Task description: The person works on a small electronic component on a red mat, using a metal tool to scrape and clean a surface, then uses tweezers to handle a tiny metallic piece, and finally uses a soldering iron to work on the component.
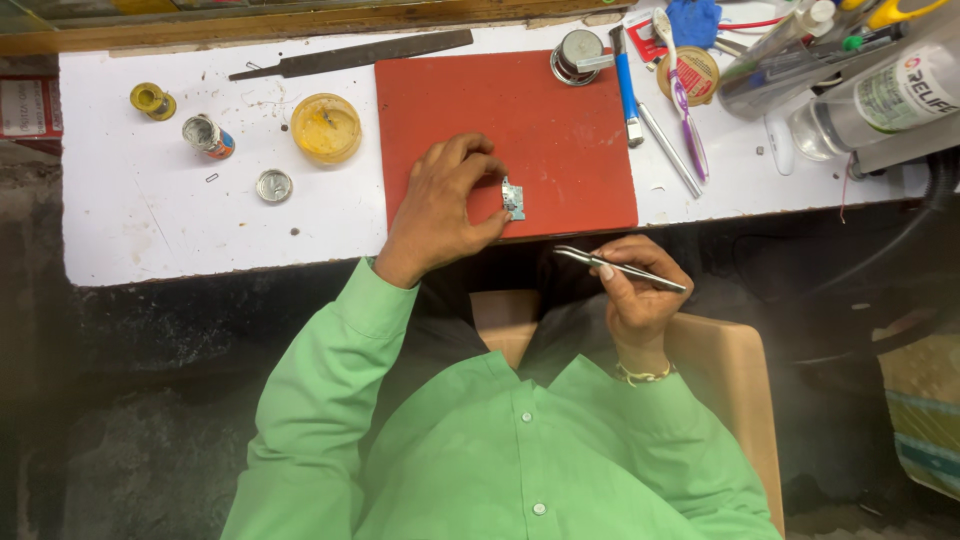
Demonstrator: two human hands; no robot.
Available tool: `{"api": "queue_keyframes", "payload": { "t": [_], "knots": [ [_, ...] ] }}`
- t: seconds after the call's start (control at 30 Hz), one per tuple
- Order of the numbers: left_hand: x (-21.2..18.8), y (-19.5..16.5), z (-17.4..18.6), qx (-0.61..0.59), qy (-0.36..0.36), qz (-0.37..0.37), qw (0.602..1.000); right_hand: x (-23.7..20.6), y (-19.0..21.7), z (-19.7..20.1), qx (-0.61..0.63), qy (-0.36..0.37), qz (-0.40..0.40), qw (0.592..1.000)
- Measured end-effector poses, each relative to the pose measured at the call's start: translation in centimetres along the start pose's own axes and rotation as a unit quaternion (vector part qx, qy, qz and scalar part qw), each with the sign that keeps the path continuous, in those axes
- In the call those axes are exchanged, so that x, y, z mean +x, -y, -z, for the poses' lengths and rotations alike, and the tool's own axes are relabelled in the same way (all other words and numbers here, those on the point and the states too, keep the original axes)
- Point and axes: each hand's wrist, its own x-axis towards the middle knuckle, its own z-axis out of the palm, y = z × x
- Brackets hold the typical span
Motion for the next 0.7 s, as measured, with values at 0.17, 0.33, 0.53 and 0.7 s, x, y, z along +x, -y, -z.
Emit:
{"api": "queue_keyframes", "payload": {
  "t": [0.17,0.33,0.53,0.7],
  "knots": [
    [-0.4,0.4,-0.5,-0.011,-0.062,-0.001,0.998,-1.6,0.2,2.6,-0.019,0.001,-0.010,1.000],
    [-1.1,-2.0,0.5,-0.144,-0.211,-0.011,0.967,-3.5,0.8,4.7,-0.014,-0.002,-0.029,0.999],
    [-9.6,-14.4,4.3,-0.198,-0.378,-0.246,0.870,-5.1,1.0,5.8,-0.048,0.006,-0.053,0.997],
    [-12.1,-19.3,6.8,-0.241,-0.302,-0.475,0.791,-6.3,0.9,5.3,-0.053,0.014,-0.083,0.995]
  ]
}}
